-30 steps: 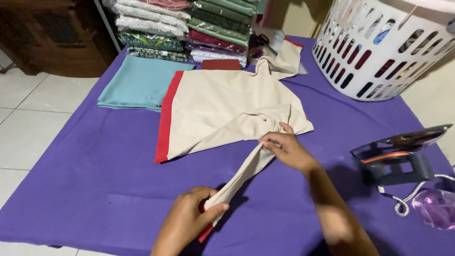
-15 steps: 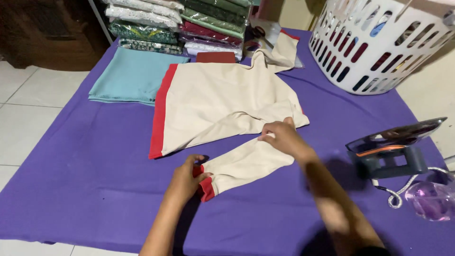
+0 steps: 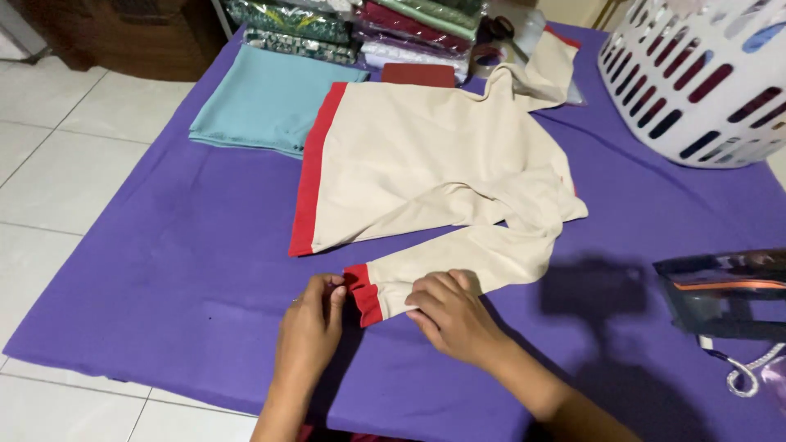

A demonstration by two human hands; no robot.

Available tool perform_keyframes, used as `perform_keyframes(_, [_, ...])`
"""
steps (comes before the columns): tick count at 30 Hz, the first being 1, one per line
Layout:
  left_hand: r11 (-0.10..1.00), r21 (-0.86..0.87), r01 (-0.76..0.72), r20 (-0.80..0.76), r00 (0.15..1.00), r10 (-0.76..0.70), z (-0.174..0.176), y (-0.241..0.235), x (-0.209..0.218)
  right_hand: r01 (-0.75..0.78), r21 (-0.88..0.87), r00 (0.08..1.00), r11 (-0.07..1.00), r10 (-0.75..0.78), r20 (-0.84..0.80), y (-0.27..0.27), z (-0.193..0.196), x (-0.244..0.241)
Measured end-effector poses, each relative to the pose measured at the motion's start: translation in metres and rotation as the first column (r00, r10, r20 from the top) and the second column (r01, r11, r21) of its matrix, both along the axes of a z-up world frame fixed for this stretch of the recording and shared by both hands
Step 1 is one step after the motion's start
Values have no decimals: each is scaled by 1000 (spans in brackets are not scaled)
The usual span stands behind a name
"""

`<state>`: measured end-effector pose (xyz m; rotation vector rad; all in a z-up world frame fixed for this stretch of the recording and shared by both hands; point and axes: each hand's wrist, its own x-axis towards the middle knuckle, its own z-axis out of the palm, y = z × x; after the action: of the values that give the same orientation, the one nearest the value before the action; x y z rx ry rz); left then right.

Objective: The recorder is ironing a long-sleeved shirt on a flat surface.

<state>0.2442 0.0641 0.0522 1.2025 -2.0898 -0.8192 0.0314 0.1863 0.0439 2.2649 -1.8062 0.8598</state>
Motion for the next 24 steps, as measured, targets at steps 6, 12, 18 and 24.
perform_keyframes(6, [982,191,15,-166,986,17,-14,-4,0,-98,57,995,994,96,38,-6,-12,26])
perform_keyframes(12, [923,-195,330,-44,938,-345,-3,-27,-17,-93,78,995,993,90,36,-12,-16,30])
perform_keyframes(18, [903,-165,396,-145,896,-419,-40,-55,-15,-35,106,998,994,29,62,-20,-31,27])
perform_keyframes(24, [922,-159,353,-125,919,-373,-45,-55,-18,-92,65,995,994,89,47,-17,-15,37])
